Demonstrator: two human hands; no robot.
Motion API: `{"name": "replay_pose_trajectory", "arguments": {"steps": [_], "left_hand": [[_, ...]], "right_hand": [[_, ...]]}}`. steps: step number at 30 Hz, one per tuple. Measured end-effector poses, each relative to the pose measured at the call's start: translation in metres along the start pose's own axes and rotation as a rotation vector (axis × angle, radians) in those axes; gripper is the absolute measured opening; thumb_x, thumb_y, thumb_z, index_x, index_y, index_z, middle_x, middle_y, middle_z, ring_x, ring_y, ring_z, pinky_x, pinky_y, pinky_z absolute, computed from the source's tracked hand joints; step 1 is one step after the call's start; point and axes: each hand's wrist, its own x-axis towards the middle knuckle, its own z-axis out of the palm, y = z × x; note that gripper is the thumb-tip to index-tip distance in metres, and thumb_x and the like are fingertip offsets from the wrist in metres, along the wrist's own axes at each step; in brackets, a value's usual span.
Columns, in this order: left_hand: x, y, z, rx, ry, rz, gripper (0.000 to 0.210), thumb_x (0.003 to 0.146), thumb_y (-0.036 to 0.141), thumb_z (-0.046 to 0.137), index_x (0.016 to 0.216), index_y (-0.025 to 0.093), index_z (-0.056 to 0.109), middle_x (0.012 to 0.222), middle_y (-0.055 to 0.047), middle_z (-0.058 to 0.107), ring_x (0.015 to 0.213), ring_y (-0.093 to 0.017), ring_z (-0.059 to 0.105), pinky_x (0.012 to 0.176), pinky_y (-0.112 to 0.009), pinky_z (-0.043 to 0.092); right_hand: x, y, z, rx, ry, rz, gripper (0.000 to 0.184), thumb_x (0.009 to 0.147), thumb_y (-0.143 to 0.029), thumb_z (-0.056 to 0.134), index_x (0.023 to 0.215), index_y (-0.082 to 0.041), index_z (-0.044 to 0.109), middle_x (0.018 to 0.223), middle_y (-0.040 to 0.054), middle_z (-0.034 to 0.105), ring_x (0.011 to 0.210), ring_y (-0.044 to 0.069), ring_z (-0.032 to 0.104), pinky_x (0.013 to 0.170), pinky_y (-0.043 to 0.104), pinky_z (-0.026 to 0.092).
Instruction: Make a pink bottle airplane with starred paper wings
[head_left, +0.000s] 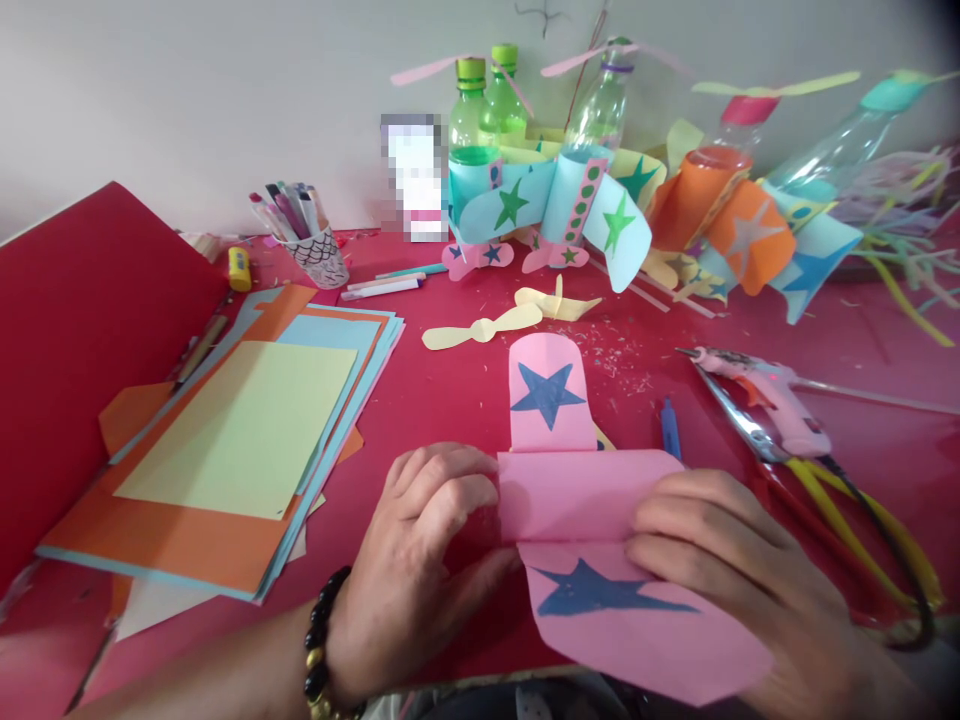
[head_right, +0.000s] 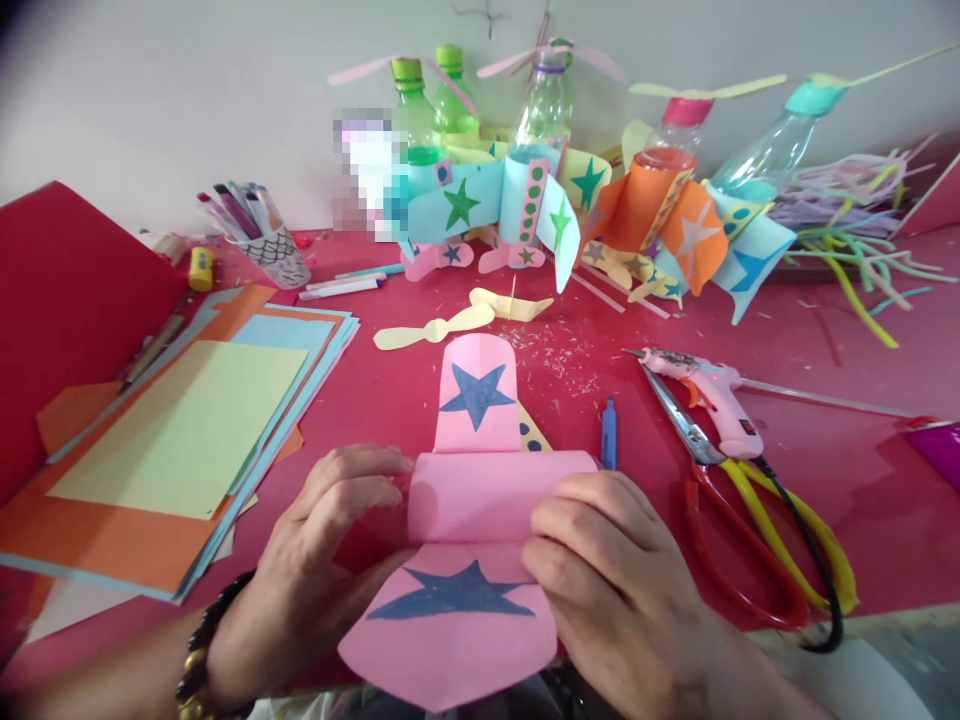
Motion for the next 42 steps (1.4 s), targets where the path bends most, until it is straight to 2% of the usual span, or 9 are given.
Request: {"name": "replay_pose_trajectory", "arguments": {"steps": [4, 7, 10, 15, 20, 24, 28, 34, 42], "left_hand": [[-0.001, -0.001, 0.001, 0.008, -0.003, 0.008, 0.026, 0.09, 0.019, 0.066, 0.11, 0.023, 0.05, 0.116, -0.007, 0.058, 0.109, -0.024, 0.053, 0.093, -0.041, 0.045], [-0.001, -0.003, 0.002, 0.007, -0.004, 0.004, 0.031, 0.087, 0.017, 0.07, 0.11, 0.022, 0.05, 0.117, -0.007, 0.058, 0.11, -0.024, 0.053, 0.093, -0.041, 0.045], [-0.001, -0.004, 0.002, 0.011, 0.005, 0.01, 0.033, 0.086, 0.017, 0.072, 0.11, 0.022, 0.05, 0.117, -0.008, 0.058, 0.11, -0.024, 0.053, 0.092, -0.041, 0.045], [0.0, -0.002, 0.0, 0.01, 0.002, 0.021, 0.026, 0.09, 0.018, 0.066, 0.11, 0.022, 0.05, 0.116, -0.008, 0.06, 0.11, -0.024, 0.053, 0.093, -0.041, 0.046], [0.0, -0.001, 0.0, 0.027, 0.019, 0.024, 0.025, 0.09, 0.02, 0.067, 0.109, 0.022, 0.05, 0.114, -0.007, 0.061, 0.11, -0.023, 0.054, 0.094, -0.04, 0.045], [0.001, -0.001, 0.001, 0.021, 0.009, 0.025, 0.024, 0.091, 0.02, 0.066, 0.109, 0.022, 0.05, 0.114, -0.007, 0.061, 0.11, -0.023, 0.054, 0.094, -0.04, 0.045], [0.002, -0.001, 0.001, 0.012, 0.009, 0.013, 0.023, 0.092, 0.02, 0.064, 0.11, 0.023, 0.05, 0.114, -0.007, 0.061, 0.109, -0.023, 0.055, 0.093, -0.041, 0.046], [0.004, -0.001, 0.001, 0.015, 0.016, 0.025, 0.029, 0.087, 0.018, 0.068, 0.109, 0.022, 0.049, 0.11, -0.007, 0.062, 0.107, -0.024, 0.056, 0.091, -0.041, 0.046], [0.005, 0.0, 0.001, 0.046, 0.012, 0.003, 0.029, 0.086, 0.019, 0.067, 0.109, 0.022, 0.05, 0.111, -0.007, 0.062, 0.105, -0.024, 0.056, 0.089, -0.041, 0.045]], "right_hand": [[-0.005, 0.002, -0.001, 0.014, -0.069, 0.045, 0.023, 0.091, -0.007, 0.049, 0.095, -0.023, 0.066, 0.096, 0.0039, 0.069, 0.089, 0.018, 0.065, 0.088, 0.03, 0.053], [-0.005, 0.003, -0.002, 0.013, -0.073, 0.013, 0.021, 0.091, -0.009, 0.051, 0.099, -0.021, 0.066, 0.097, 0.0049, 0.068, 0.093, 0.019, 0.062, 0.091, 0.032, 0.052], [-0.002, 0.002, -0.001, 0.015, -0.033, -0.005, 0.019, 0.09, -0.007, 0.053, 0.097, -0.019, 0.066, 0.098, 0.006, 0.067, 0.099, 0.02, 0.059, 0.091, 0.034, 0.05], [0.003, -0.001, 0.006, -0.016, 0.097, 0.044, 0.02, 0.088, -0.002, 0.054, 0.087, -0.021, 0.063, 0.101, 0.0062, 0.067, 0.107, 0.021, 0.057, 0.09, 0.032, 0.05], [-0.001, 0.001, 0.009, -0.013, 0.118, 0.022, 0.021, 0.084, -0.002, 0.055, 0.089, -0.02, 0.064, 0.101, 0.0071, 0.067, 0.104, 0.023, 0.06, 0.086, 0.035, 0.053], [-0.003, 0.002, 0.01, 0.016, 0.111, 0.07, 0.024, 0.083, 0.001, 0.055, 0.09, -0.021, 0.063, 0.104, 0.007, 0.065, 0.108, 0.023, 0.058, 0.089, 0.034, 0.052], [0.001, 0.002, 0.01, 0.038, 0.122, 0.034, 0.021, 0.083, 0.0, 0.058, 0.089, -0.02, 0.063, 0.1, 0.0066, 0.065, 0.103, 0.022, 0.06, 0.086, 0.034, 0.052], [0.005, 0.0, 0.013, 0.01, 0.109, 0.083, 0.019, 0.082, 0.001, 0.065, 0.081, -0.018, 0.061, 0.096, 0.0062, 0.064, 0.099, 0.022, 0.06, 0.09, 0.038, 0.05], [0.009, -0.001, 0.014, 0.004, 0.12, 0.101, 0.017, 0.083, -0.004, 0.066, 0.077, -0.018, 0.06, 0.091, 0.0053, 0.064, 0.089, 0.02, 0.06, 0.079, 0.036, 0.05]]}}
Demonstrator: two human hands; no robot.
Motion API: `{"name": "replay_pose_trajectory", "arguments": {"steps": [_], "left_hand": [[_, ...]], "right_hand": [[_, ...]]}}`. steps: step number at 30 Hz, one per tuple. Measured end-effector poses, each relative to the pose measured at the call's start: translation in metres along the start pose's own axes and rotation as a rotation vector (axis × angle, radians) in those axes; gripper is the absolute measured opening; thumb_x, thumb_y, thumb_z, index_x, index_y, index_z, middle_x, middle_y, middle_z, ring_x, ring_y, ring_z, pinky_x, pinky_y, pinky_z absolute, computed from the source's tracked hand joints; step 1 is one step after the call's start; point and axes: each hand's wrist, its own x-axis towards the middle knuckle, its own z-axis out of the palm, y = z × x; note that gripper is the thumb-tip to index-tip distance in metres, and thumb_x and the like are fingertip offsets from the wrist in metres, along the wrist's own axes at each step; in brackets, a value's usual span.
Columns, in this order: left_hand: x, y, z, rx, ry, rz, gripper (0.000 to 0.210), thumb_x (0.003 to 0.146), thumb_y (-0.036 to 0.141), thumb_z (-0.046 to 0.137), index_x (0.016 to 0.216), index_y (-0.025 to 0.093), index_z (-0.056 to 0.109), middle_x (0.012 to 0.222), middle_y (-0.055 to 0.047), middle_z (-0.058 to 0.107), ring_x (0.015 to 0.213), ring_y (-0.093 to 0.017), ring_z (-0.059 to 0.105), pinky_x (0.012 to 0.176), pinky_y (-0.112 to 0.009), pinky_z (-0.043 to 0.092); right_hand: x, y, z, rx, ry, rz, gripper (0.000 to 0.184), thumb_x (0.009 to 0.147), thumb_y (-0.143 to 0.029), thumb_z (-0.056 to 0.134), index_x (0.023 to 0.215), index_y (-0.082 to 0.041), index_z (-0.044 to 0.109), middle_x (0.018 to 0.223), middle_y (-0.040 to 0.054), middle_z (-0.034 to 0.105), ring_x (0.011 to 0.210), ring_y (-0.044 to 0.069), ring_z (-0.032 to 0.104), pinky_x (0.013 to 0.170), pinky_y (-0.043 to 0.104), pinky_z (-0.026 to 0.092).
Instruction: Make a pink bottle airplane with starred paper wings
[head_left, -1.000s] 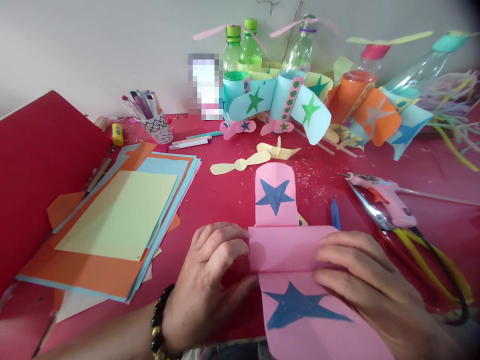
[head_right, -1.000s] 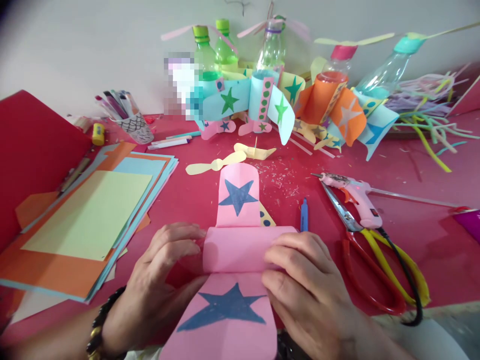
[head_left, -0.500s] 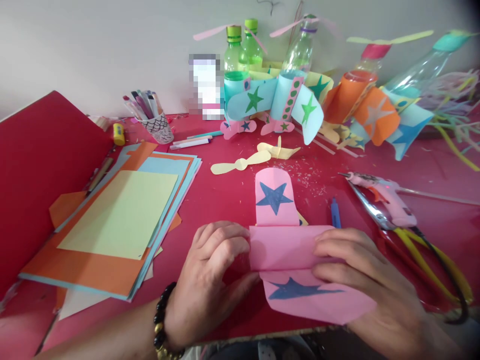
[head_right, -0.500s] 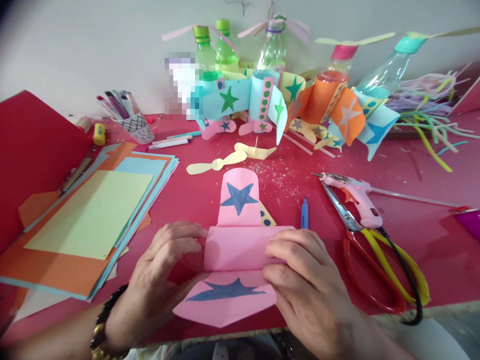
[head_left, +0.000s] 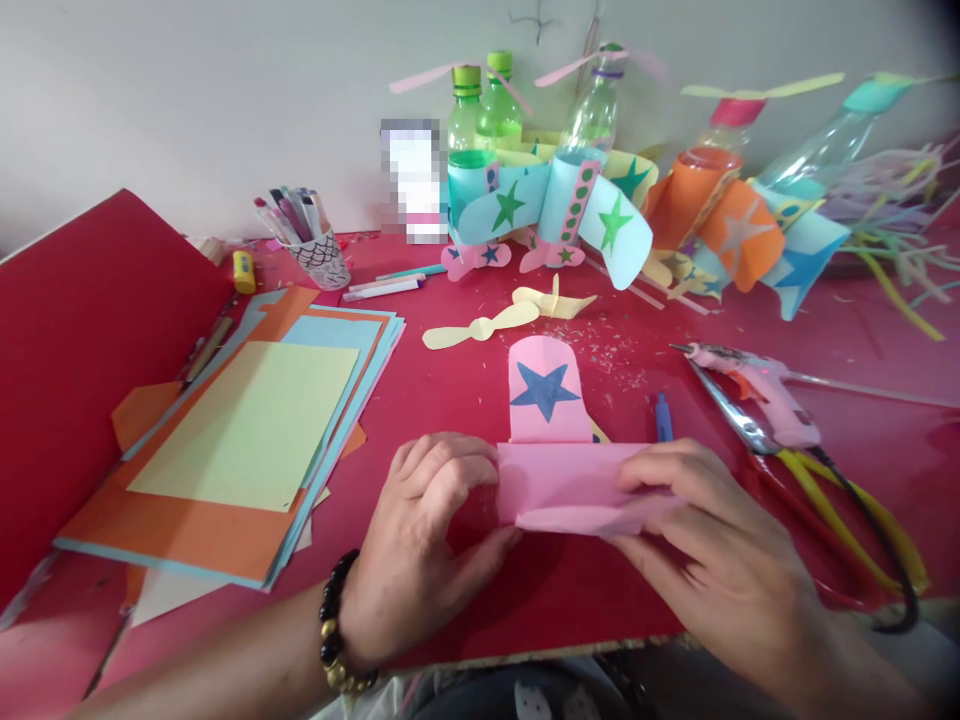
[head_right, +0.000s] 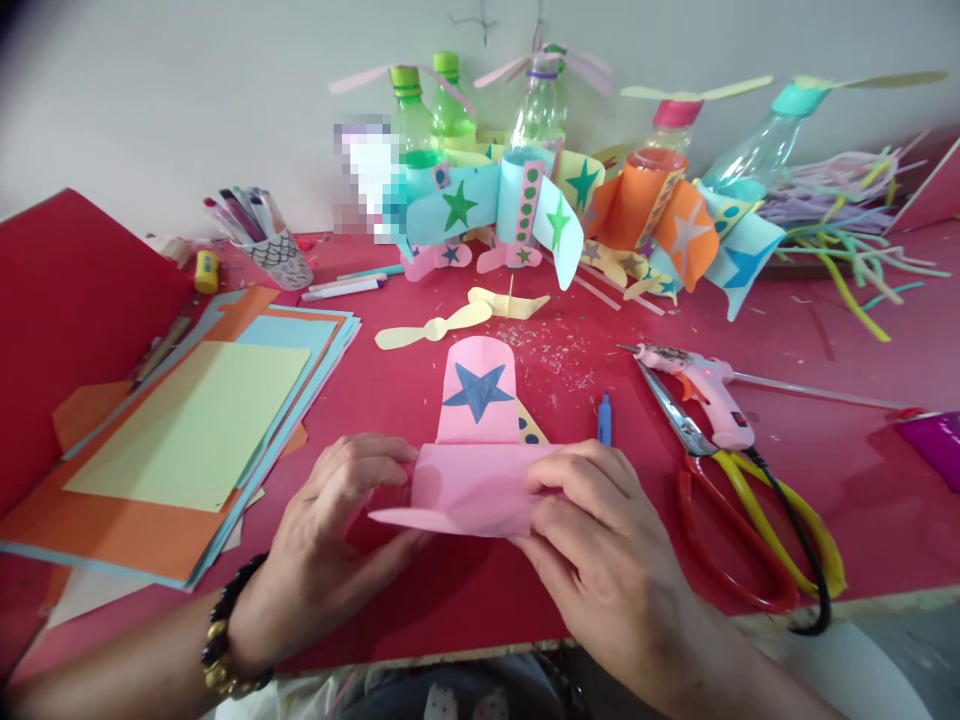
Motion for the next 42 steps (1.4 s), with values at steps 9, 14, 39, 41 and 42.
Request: {"name": "replay_pose_trajectory", "arguments": {"steps": [9, 14, 39, 41, 42], "left_hand": [[0.002, 0.004, 0.003, 0.061, 0.008, -0.005, 0.046, 0.081, 0.038, 0.075, 0.113, 0.021, 0.048, 0.111, -0.009, 0.061, 0.104, -0.028, 0.055, 0.087, -0.045, 0.042], [0.004, 0.007, 0.006, 0.12, 0.032, 0.013, 0.04, 0.084, 0.036, 0.071, 0.113, 0.02, 0.047, 0.109, -0.01, 0.061, 0.098, -0.028, 0.055, 0.085, -0.046, 0.041], [0.005, 0.002, 0.014, 0.122, 0.111, 0.084, 0.046, 0.083, 0.039, 0.076, 0.115, 0.018, 0.049, 0.105, -0.009, 0.062, 0.095, -0.025, 0.057, 0.081, -0.039, 0.048], [0.005, 0.003, 0.014, 0.123, 0.11, 0.083, 0.044, 0.083, 0.04, 0.076, 0.113, 0.019, 0.05, 0.104, -0.009, 0.062, 0.094, -0.025, 0.057, 0.08, -0.04, 0.048], [0.005, 0.003, 0.014, 0.123, 0.108, 0.083, 0.043, 0.083, 0.04, 0.075, 0.112, 0.02, 0.05, 0.103, -0.009, 0.062, 0.093, -0.025, 0.057, 0.08, -0.04, 0.048]], "right_hand": [[0.001, -0.002, 0.002, 0.01, 0.023, -0.017, 0.018, 0.079, -0.002, 0.067, 0.079, -0.018, 0.058, 0.092, 0.0074, 0.061, 0.087, 0.021, 0.058, 0.076, 0.04, 0.049], [0.0, -0.006, 0.003, 0.007, 0.035, -0.023, 0.019, 0.08, 0.0, 0.065, 0.08, -0.017, 0.058, 0.091, 0.0072, 0.06, 0.087, 0.021, 0.057, 0.078, 0.04, 0.047], [-0.006, -0.007, 0.016, -0.228, 0.058, 0.002, 0.024, 0.083, -0.027, 0.073, 0.089, -0.019, 0.051, 0.1, 0.0103, 0.059, 0.09, 0.026, 0.055, 0.079, 0.044, 0.045], [-0.005, -0.009, 0.018, -0.26, 0.048, 0.032, 0.025, 0.083, -0.028, 0.073, 0.088, -0.019, 0.05, 0.104, 0.0114, 0.06, 0.092, 0.027, 0.056, 0.081, 0.045, 0.045], [-0.005, -0.01, 0.019, -0.266, 0.043, 0.045, 0.025, 0.083, -0.028, 0.073, 0.087, -0.019, 0.049, 0.105, 0.0117, 0.061, 0.093, 0.028, 0.056, 0.082, 0.045, 0.044]]}}
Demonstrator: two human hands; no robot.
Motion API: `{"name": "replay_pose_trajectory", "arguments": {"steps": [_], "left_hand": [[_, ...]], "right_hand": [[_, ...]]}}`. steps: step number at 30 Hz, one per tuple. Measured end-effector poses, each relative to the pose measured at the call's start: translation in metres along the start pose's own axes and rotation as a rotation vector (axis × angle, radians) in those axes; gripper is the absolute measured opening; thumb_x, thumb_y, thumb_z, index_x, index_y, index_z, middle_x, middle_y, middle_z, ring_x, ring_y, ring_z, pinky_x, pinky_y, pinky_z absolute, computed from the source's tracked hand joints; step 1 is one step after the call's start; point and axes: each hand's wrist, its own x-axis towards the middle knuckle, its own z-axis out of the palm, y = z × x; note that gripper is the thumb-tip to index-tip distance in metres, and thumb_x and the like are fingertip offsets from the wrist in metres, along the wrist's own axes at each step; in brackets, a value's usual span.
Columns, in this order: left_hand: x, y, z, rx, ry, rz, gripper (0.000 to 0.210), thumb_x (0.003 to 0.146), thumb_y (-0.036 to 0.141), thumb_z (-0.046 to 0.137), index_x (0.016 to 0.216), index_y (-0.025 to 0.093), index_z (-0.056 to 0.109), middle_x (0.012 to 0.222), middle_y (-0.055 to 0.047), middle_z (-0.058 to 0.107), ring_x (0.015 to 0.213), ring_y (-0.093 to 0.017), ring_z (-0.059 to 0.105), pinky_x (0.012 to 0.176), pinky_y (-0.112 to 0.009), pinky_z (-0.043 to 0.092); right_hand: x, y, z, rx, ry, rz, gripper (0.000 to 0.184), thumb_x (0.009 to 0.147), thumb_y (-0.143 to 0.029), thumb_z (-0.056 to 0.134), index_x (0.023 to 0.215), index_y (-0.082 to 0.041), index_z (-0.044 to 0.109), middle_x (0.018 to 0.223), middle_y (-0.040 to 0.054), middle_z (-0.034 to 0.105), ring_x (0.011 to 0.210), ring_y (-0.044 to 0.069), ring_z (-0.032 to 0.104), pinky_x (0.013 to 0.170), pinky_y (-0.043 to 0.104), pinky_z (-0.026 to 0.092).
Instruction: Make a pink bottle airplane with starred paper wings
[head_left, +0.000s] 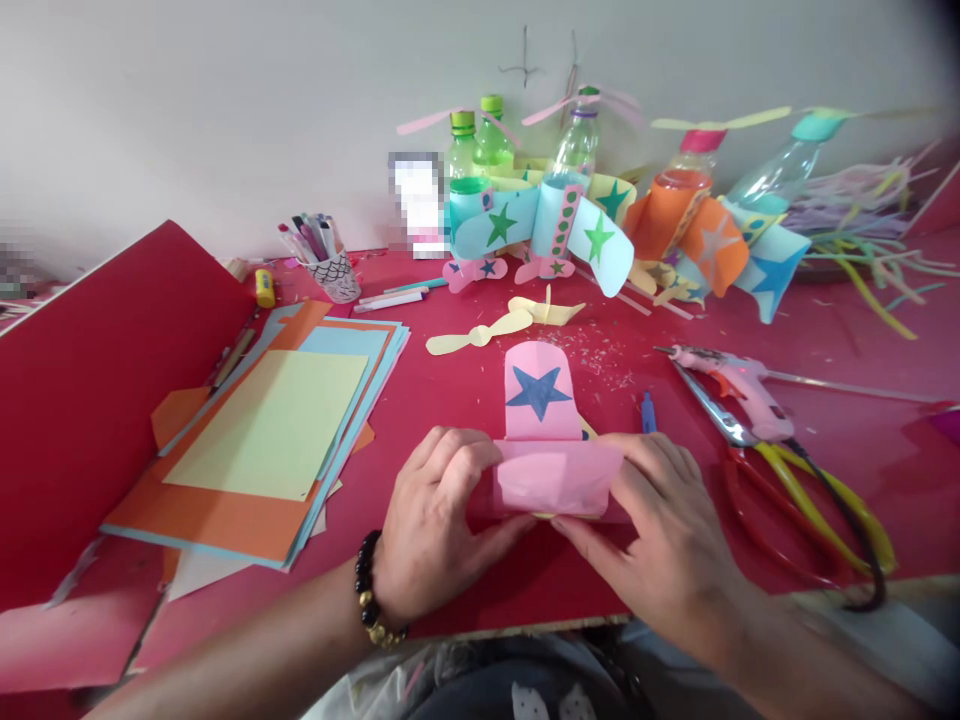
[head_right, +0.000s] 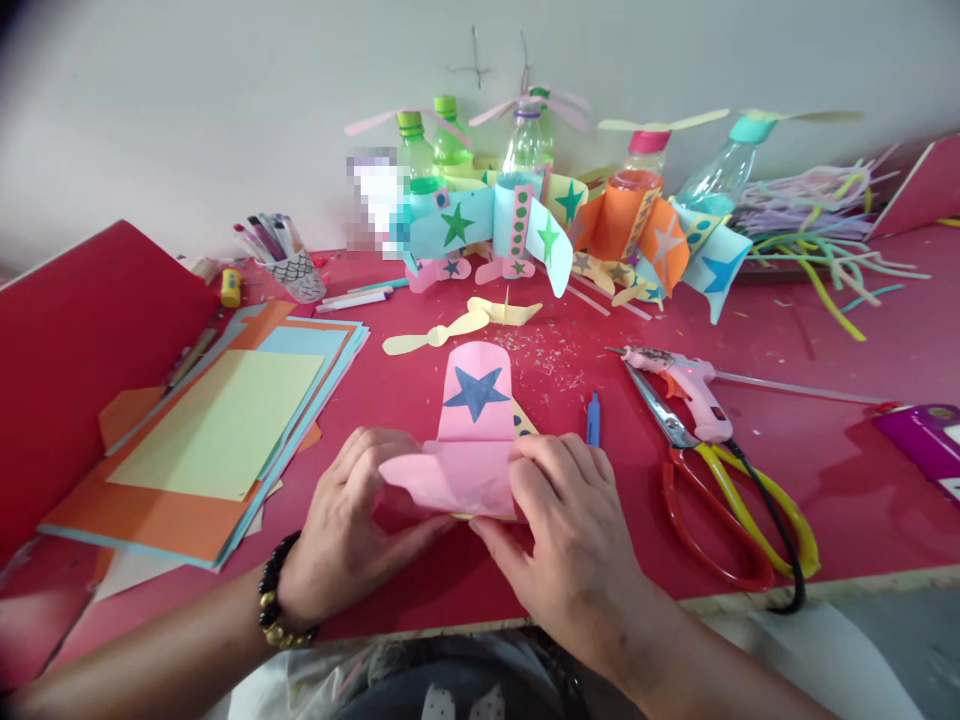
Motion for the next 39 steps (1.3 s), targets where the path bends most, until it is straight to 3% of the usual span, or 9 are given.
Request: {"name": "replay_pose_trajectory", "arguments": {"steps": [7, 10, 15, 20, 26, 31, 39], "left_hand": [[-0.003, -0.001, -0.002, -0.015, -0.009, 0.013, 0.039, 0.085, 0.038, 0.073, 0.11, 0.02, 0.049, 0.103, -0.01, 0.062, 0.093, -0.026, 0.057, 0.079, -0.04, 0.048], [-0.003, -0.004, -0.003, -0.036, -0.02, 0.028, 0.035, 0.087, 0.033, 0.068, 0.112, 0.02, 0.049, 0.105, -0.01, 0.061, 0.092, -0.025, 0.057, 0.078, -0.04, 0.048], [-0.004, -0.007, -0.002, -0.038, -0.024, 0.029, 0.034, 0.084, 0.022, 0.069, 0.111, 0.021, 0.048, 0.107, -0.009, 0.059, 0.092, -0.024, 0.056, 0.078, -0.038, 0.048], [-0.006, -0.007, -0.003, -0.042, -0.055, 0.034, 0.04, 0.082, 0.019, 0.072, 0.114, 0.021, 0.048, 0.11, -0.009, 0.057, 0.095, -0.024, 0.054, 0.081, -0.039, 0.047], [-0.005, -0.006, -0.014, -0.083, -0.174, 0.026, 0.041, 0.083, 0.013, 0.066, 0.119, 0.021, 0.049, 0.117, -0.01, 0.055, 0.104, -0.026, 0.052, 0.088, -0.041, 0.046], [0.0, -0.005, -0.022, -0.124, -0.263, 0.037, 0.057, 0.075, 0.005, 0.058, 0.128, 0.019, 0.047, 0.127, -0.011, 0.053, 0.112, -0.027, 0.051, 0.096, -0.044, 0.044], [0.001, -0.008, -0.022, -0.11, -0.266, 0.057, 0.053, 0.08, 0.011, 0.06, 0.13, 0.018, 0.048, 0.13, -0.012, 0.055, 0.113, -0.028, 0.053, 0.097, -0.045, 0.043]], "right_hand": [[0.001, -0.001, -0.001, 0.04, -0.003, 0.004, 0.022, 0.085, -0.026, 0.071, 0.09, -0.02, 0.05, 0.104, 0.0102, 0.061, 0.093, 0.027, 0.056, 0.083, 0.045, 0.044], [-0.003, 0.004, -0.003, 0.115, -0.001, -0.042, 0.014, 0.086, -0.014, 0.065, 0.094, -0.019, 0.055, 0.106, 0.0097, 0.059, 0.093, 0.025, 0.055, 0.082, 0.045, 0.043], [-0.009, 0.009, -0.007, 0.232, 0.016, -0.134, 0.025, 0.081, 0.005, 0.058, 0.093, -0.017, 0.059, 0.114, 0.0105, 0.055, 0.104, 0.026, 0.052, 0.085, 0.045, 0.043], [-0.011, 0.008, -0.01, 0.266, 0.031, -0.155, 0.022, 0.08, 0.007, 0.057, 0.086, -0.014, 0.061, 0.113, 0.0115, 0.056, 0.104, 0.027, 0.051, 0.087, 0.047, 0.043], [-0.011, 0.01, -0.01, 0.276, -0.015, -0.17, 0.024, 0.079, 0.008, 0.056, 0.085, -0.014, 0.064, 0.114, 0.0113, 0.056, 0.103, 0.026, 0.051, 0.087, 0.048, 0.043], [-0.012, 0.01, -0.013, 0.238, -0.033, -0.187, 0.024, 0.079, 0.008, 0.057, 0.082, -0.015, 0.065, 0.112, 0.0101, 0.056, 0.105, 0.026, 0.05, 0.092, 0.048, 0.044], [-0.019, 0.019, -0.014, 0.271, -0.028, -0.194, 0.026, 0.079, 0.007, 0.061, 0.094, -0.014, 0.062, 0.113, 0.0121, 0.055, 0.109, 0.028, 0.052, 0.096, 0.051, 0.048]]}}
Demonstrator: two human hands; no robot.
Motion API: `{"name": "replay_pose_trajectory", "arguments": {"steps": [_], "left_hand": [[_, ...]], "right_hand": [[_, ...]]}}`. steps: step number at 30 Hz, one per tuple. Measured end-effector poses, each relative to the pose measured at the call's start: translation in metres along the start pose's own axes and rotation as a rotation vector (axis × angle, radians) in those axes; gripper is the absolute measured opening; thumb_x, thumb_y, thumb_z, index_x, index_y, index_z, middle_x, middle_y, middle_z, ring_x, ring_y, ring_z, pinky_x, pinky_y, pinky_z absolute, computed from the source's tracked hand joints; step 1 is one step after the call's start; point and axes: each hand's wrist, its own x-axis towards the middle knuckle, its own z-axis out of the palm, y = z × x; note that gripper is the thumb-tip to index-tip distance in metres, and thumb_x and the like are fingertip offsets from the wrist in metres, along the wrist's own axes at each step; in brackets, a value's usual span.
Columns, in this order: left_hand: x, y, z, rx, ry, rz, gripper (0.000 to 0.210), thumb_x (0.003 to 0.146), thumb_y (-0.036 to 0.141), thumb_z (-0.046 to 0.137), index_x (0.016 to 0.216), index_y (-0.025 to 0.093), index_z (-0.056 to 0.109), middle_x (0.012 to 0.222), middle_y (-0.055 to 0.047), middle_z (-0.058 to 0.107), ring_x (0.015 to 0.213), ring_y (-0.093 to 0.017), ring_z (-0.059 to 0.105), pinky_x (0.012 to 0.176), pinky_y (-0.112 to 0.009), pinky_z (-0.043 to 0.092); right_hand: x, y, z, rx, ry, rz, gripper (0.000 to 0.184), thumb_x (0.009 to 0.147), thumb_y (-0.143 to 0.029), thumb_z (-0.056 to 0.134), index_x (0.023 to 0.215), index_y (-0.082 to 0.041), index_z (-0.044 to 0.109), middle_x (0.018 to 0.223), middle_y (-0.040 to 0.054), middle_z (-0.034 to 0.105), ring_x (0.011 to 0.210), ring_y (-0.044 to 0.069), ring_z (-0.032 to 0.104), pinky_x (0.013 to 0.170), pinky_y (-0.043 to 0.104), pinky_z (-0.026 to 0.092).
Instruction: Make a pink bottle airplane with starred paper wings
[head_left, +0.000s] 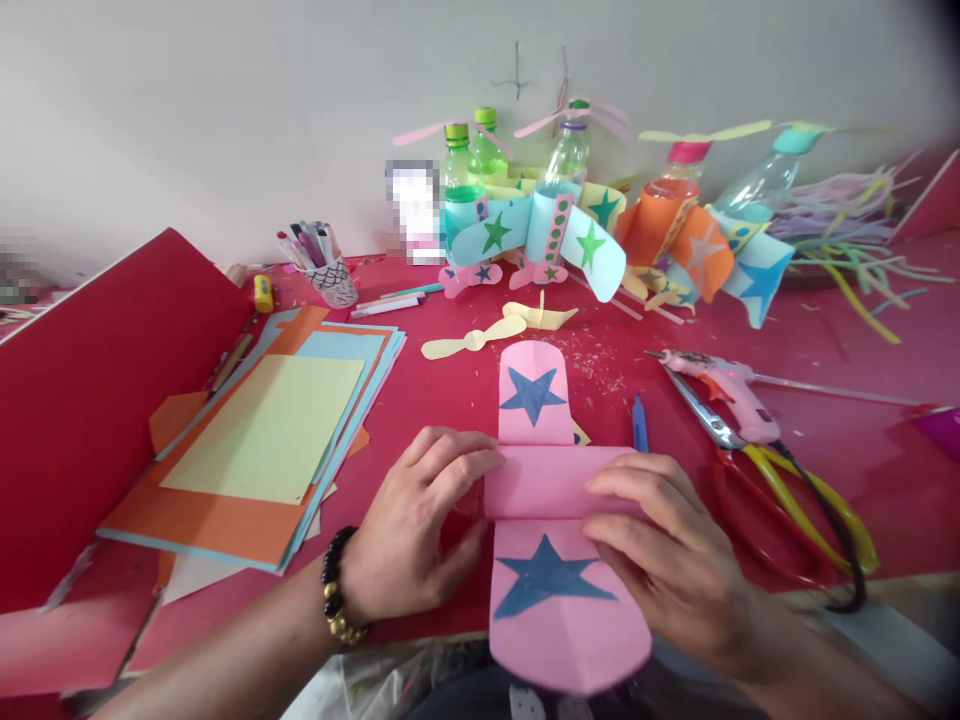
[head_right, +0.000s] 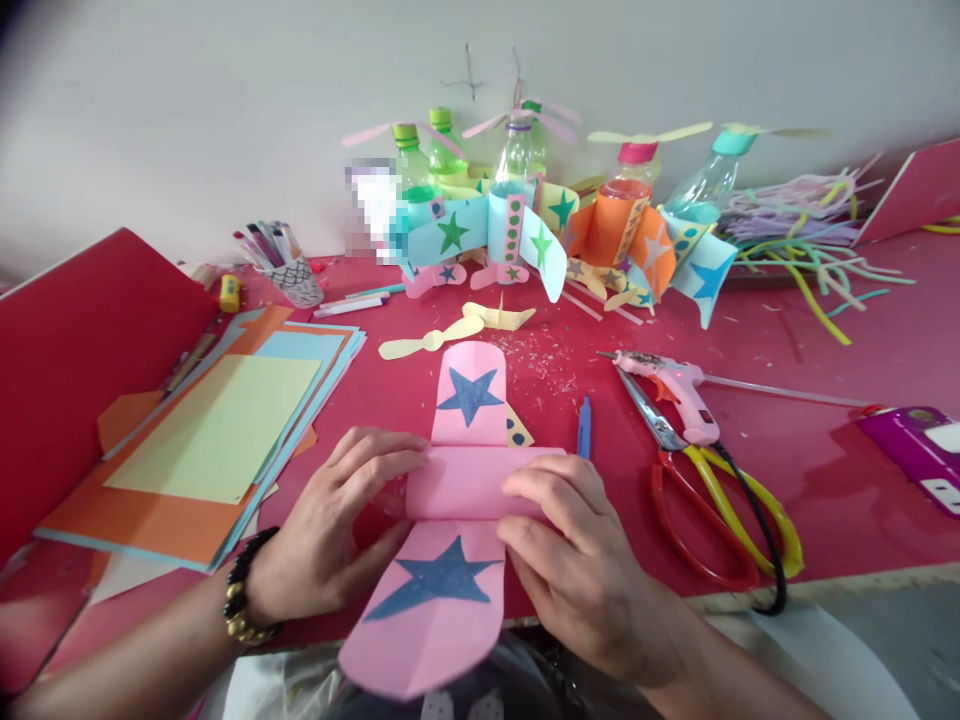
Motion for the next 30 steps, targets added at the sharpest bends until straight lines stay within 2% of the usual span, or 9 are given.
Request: {"name": "replay_pose_trajectory", "arguments": {"steps": [5, 13, 16, 21, 23, 25, 27, 30], "left_hand": [[-0.001, -0.003, 0.006, 0.04, 0.033, -0.015, 0.048, 0.084, 0.014, 0.064, 0.129, 0.019, 0.049, 0.129, -0.011, 0.057, 0.113, -0.027, 0.052, 0.095, -0.043, 0.044], [0.0, -0.005, 0.009, 0.069, 0.052, -0.019, 0.044, 0.088, 0.02, 0.065, 0.129, 0.02, 0.05, 0.127, -0.011, 0.061, 0.112, -0.027, 0.055, 0.095, -0.044, 0.045], [0.0, -0.004, 0.008, 0.063, 0.064, -0.003, 0.044, 0.087, 0.019, 0.066, 0.128, 0.019, 0.051, 0.126, -0.012, 0.062, 0.112, -0.028, 0.056, 0.094, -0.044, 0.047], [0.003, -0.018, 0.004, 0.017, 0.076, 0.115, 0.041, 0.089, 0.016, 0.064, 0.128, 0.021, 0.053, 0.128, -0.011, 0.065, 0.117, -0.025, 0.058, 0.101, -0.044, 0.048], [0.005, -0.028, 0.002, -0.011, 0.068, 0.17, 0.038, 0.092, 0.014, 0.059, 0.129, 0.023, 0.055, 0.129, -0.009, 0.066, 0.123, -0.023, 0.058, 0.11, -0.046, 0.042], [0.008, -0.036, 0.002, -0.03, 0.073, 0.163, 0.035, 0.096, 0.015, 0.054, 0.13, 0.024, 0.055, 0.132, -0.009, 0.065, 0.128, -0.021, 0.055, 0.116, -0.05, 0.034], [0.01, -0.042, 0.005, -0.056, 0.099, 0.125, 0.032, 0.098, 0.019, 0.052, 0.13, 0.024, 0.056, 0.135, -0.009, 0.063, 0.131, -0.02, 0.053, 0.118, -0.05, 0.031], [0.012, -0.049, 0.007, -0.106, 0.177, 0.027, 0.038, 0.094, 0.031, 0.064, 0.129, 0.021, 0.058, 0.139, -0.011, 0.058, 0.132, -0.025, 0.052, 0.115, -0.053, 0.034]], "right_hand": [[0.004, -0.003, 0.001, -0.007, 0.03, -0.002, 0.021, 0.081, 0.006, 0.061, 0.091, -0.012, 0.062, 0.108, 0.013, 0.057, 0.105, 0.027, 0.052, 0.091, 0.05, 0.051], [0.006, -0.004, 0.007, -0.054, 0.104, 0.012, 0.024, 0.08, 0.006, 0.063, 0.091, -0.015, 0.062, 0.102, 0.011, 0.06, 0.101, 0.026, 0.055, 0.086, 0.046, 0.054], [0.006, -0.004, 0.007, -0.036, 0.092, 0.024, 0.023, 0.08, 0.005, 0.061, 0.089, -0.016, 0.062, 0.102, 0.0107, 0.061, 0.101, 0.025, 0.056, 0.088, 0.047, 0.053], [0.005, -0.003, -0.01, 0.044, -0.057, 0.004, 0.016, 0.082, -0.006, 0.064, 0.094, -0.017, 0.065, 0.108, 0.0109, 0.064, 0.107, 0.027, 0.058, 0.093, 0.048, 0.052], [0.004, 0.001, -0.018, 0.046, -0.053, 0.076, 0.019, 0.083, -0.017, 0.067, 0.103, -0.018, 0.066, 0.114, 0.0126, 0.064, 0.11, 0.029, 0.06, 0.094, 0.047, 0.052], [0.003, 0.005, -0.021, 0.014, -0.063, 0.208, 0.031, 0.084, -0.03, 0.07, 0.112, -0.019, 0.063, 0.117, 0.0133, 0.065, 0.109, 0.029, 0.064, 0.09, 0.042, 0.056], [0.002, 0.008, -0.02, 0.024, -0.158, 0.323, 0.044, 0.083, -0.044, 0.071, 0.117, -0.02, 0.059, 0.113, 0.012, 0.069, 0.102, 0.027, 0.069, 0.082, 0.036, 0.059], [0.0, 0.006, -0.014, 0.078, -0.289, 0.439, 0.052, 0.082, -0.055, 0.068, 0.12, -0.021, 0.054, 0.104, 0.0097, 0.073, 0.089, 0.025, 0.074, 0.07, 0.032, 0.061]]}}
